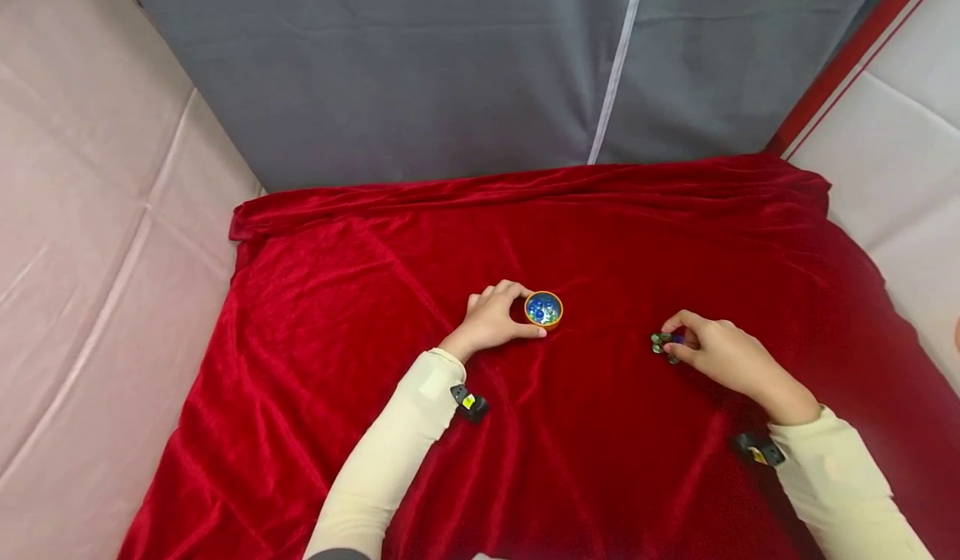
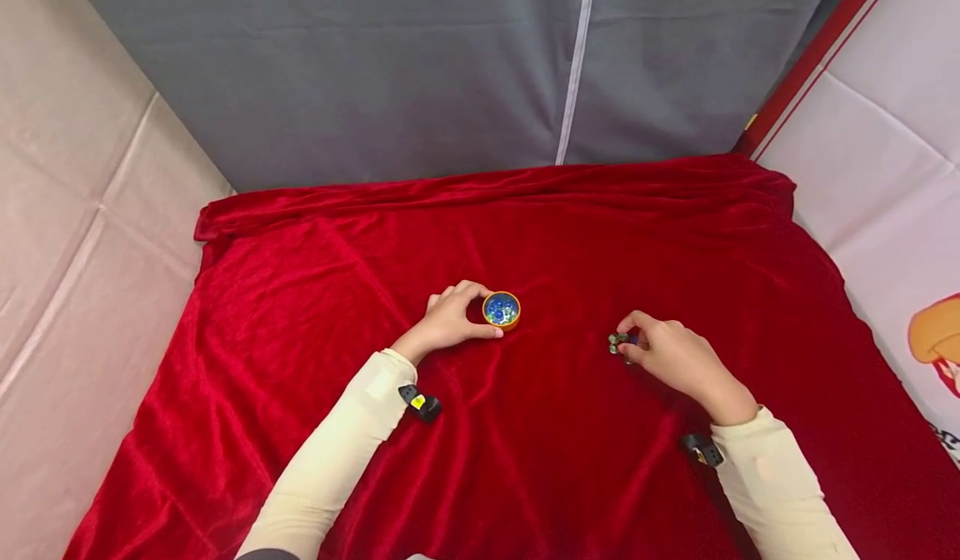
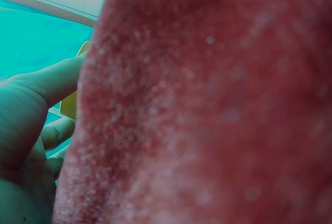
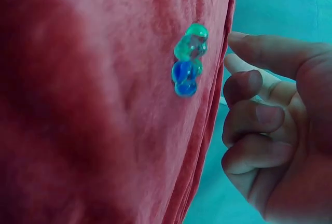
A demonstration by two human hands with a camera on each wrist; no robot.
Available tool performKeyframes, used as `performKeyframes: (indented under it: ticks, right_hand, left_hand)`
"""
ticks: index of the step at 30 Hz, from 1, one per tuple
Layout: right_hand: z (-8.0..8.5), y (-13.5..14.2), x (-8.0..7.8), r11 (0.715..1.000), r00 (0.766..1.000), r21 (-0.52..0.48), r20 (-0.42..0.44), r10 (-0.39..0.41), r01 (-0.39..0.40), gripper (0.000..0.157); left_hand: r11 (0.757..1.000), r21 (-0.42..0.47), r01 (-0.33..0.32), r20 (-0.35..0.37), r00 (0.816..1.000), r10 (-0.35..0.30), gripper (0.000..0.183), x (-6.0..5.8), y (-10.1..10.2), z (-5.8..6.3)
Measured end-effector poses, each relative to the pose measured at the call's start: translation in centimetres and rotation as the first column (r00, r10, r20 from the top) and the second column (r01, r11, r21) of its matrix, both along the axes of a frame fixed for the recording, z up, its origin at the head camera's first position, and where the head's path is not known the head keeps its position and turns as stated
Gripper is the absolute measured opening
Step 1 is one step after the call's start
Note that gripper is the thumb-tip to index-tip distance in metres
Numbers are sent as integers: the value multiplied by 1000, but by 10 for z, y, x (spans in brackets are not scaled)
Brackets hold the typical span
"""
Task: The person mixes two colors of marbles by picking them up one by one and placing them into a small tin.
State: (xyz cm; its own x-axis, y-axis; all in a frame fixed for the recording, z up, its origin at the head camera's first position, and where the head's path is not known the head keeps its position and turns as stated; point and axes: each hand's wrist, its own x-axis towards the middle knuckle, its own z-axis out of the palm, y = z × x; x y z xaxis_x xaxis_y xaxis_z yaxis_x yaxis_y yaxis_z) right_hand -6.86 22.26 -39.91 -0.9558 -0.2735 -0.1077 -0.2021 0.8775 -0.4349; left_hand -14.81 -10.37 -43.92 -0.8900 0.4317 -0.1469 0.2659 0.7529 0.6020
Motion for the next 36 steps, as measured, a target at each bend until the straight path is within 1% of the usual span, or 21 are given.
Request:
performKeyframes:
  ticks: [9,17,29,36]
  right_hand:
    - [-2,14,4,1000,999,-4,-21,-25,25,19]
    - [-6,23,8,999,999,-3,-6,-53,53,18]
    - [-15,26,14,998,998,-19,-7,-54,54,15]
    - [-21,26,14,998,999,-36,-13,-50,50,13]
  left_hand:
    - [1000,2,-1,1,1000,1,64,0,0,0]
    - [1000,5,-5,10,1000,5,65,1,0,0]
    - [1000,16,-8,14,1000,8,65,0,0,-2]
    - [1000,7,-7,-9,1000,7,65,0,0,-4]
